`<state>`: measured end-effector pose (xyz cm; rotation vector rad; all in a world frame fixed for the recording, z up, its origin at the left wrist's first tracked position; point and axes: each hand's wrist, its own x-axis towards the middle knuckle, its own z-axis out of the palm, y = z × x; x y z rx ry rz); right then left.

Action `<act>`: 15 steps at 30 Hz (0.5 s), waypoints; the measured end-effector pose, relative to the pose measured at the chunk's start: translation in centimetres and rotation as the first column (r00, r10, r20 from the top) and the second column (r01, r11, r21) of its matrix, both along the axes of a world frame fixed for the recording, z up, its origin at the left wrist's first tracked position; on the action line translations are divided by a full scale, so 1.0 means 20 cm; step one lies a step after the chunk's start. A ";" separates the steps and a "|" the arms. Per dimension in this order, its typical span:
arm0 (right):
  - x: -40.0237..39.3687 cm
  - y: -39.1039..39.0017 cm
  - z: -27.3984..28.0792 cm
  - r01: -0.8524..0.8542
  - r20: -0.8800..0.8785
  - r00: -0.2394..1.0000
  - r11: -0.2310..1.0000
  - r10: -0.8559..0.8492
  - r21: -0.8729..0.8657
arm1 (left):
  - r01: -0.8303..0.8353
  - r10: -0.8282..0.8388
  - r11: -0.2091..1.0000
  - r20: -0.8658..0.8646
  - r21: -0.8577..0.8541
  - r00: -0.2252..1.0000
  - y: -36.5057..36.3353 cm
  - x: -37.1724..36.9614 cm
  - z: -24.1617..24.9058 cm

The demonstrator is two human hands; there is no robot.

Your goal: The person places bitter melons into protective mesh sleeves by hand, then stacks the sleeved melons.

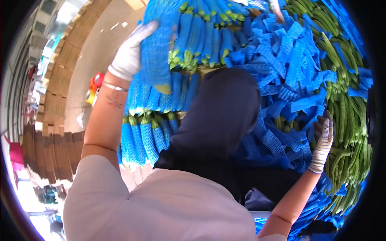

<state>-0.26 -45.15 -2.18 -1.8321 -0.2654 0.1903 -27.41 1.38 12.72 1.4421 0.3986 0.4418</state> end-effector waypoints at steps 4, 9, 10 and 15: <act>-0.04 0.05 -0.08 -0.171 0.091 0.979 0.975 0.185 -0.142 | -0.347 0.296 0.933 -0.342 -0.098 0.892 0.23 -0.79 -0.30; -0.10 0.12 -0.11 -0.235 -0.004 0.971 0.947 0.240 -0.218 | -0.641 0.628 0.708 -0.680 0.297 0.378 0.08 -1.64 -0.92; -0.09 0.12 -0.12 -0.236 -0.020 0.971 0.933 0.240 -0.272 | -0.658 0.663 0.662 -0.690 0.359 0.290 0.00 -1.73 -1.01; -0.08 0.11 -0.22 -0.270 -0.142 0.963 0.860 0.231 -0.434 | -0.508 0.619 0.741 -0.740 0.439 0.264 -0.26 -2.10 -1.69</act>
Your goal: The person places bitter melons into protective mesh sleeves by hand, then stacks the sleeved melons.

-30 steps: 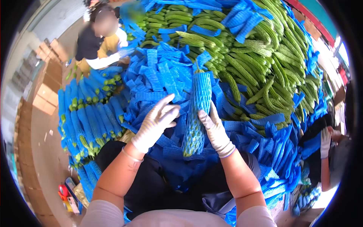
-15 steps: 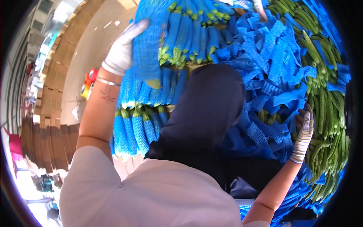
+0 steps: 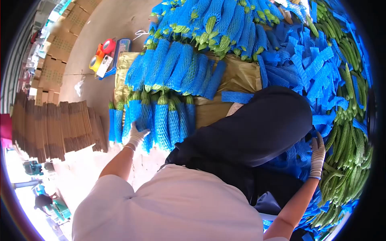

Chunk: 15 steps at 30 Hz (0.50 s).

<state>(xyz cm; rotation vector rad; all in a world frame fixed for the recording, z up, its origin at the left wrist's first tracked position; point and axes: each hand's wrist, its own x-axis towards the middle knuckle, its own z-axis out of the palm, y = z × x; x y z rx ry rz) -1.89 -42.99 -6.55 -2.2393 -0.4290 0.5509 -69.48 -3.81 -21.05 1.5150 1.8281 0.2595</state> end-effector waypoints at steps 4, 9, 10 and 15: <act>-0.07 0.00 -0.04 -0.051 -0.015 0.999 0.996 0.050 -0.075 | 0.215 -0.195 0.977 -0.485 -0.015 0.853 -0.07 0.31 0.08; -0.23 0.13 0.04 -0.186 0.012 0.981 0.959 0.193 -0.215 | 0.419 -0.424 0.896 -0.559 -0.147 0.713 -0.01 0.39 0.30; -0.25 0.10 -0.06 -0.350 0.222 0.883 0.895 0.414 -0.278 | 0.439 -0.495 0.862 -0.598 -0.252 0.630 0.06 0.38 0.31; -0.53 0.23 -0.19 -0.614 -0.250 0.708 0.400 0.661 -0.681 | 0.761 -0.814 0.505 -0.518 -0.408 0.263 0.65 0.62 0.41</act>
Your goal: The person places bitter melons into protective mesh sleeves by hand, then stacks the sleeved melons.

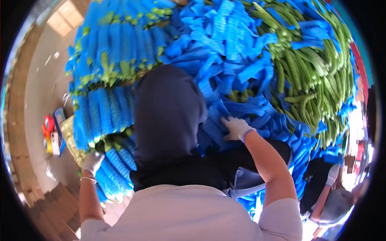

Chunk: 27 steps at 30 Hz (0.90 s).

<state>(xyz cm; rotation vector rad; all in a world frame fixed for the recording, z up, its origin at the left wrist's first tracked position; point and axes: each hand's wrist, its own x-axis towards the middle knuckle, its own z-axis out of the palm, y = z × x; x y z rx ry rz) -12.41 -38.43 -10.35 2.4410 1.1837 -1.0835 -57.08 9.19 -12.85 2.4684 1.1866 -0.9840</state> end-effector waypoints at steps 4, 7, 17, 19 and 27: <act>0.07 -0.01 -0.04 -0.019 -0.028 0.999 0.997 0.017 -0.075 | -0.197 0.015 0.974 0.845 0.108 0.535 -0.03 0.83 0.56; 0.19 -0.05 0.25 0.558 -0.533 0.790 0.715 -0.302 0.422 | 0.244 0.148 0.957 0.987 -0.159 0.065 -0.50 1.57 1.09; 0.16 -0.15 0.62 0.876 -0.886 0.461 0.183 -0.048 0.446 | 0.860 -0.054 0.433 0.945 -0.268 0.322 -1.30 2.37 1.10; 0.19 -0.15 0.52 0.815 -0.792 0.570 0.033 -0.218 0.578 | 0.732 0.213 0.479 0.874 -0.484 0.437 -1.30 2.46 1.01; 0.15 0.01 0.50 0.569 -0.597 0.769 -0.179 -0.231 0.803 | 0.731 -0.010 0.635 0.944 -0.250 0.330 -1.41 2.52 0.82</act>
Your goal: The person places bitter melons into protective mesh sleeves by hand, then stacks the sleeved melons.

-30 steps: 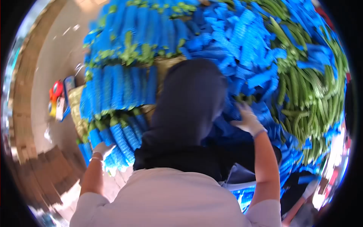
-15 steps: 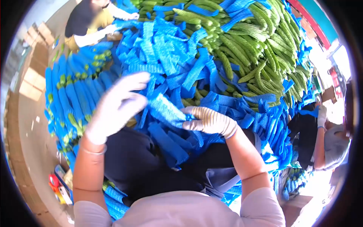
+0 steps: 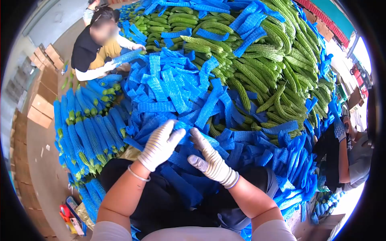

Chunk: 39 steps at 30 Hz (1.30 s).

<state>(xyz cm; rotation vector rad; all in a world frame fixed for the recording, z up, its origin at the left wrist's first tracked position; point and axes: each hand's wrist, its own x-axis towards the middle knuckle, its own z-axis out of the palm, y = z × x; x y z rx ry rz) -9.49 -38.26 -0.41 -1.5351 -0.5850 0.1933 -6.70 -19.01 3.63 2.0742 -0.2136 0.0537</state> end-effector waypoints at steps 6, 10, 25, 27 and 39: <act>0.00 0.06 -0.04 -0.052 -0.098 0.993 0.997 0.058 0.063 | -0.011 -0.145 0.894 -0.312 -0.449 0.939 -0.09 -0.01 -0.03; 0.01 0.06 -0.08 -0.006 0.063 0.998 0.996 0.012 -0.089 | 0.071 -0.103 0.977 -0.151 -0.201 0.983 -0.08 0.00 -0.06; 0.07 -0.02 0.04 0.059 -0.600 0.773 0.917 0.207 0.394 | 0.051 -0.527 0.638 -0.387 -0.768 0.757 -0.03 -0.06 -0.02; 0.10 -0.09 0.05 -0.009 -0.636 0.752 0.968 0.173 0.252 | -0.021 -0.532 0.612 -0.432 -0.790 0.729 0.02 -0.05 0.04; 0.10 -0.04 -0.02 0.016 -0.601 0.731 0.873 0.322 0.488 | 0.028 -0.514 0.662 -0.427 -0.749 0.744 0.08 -0.05 0.05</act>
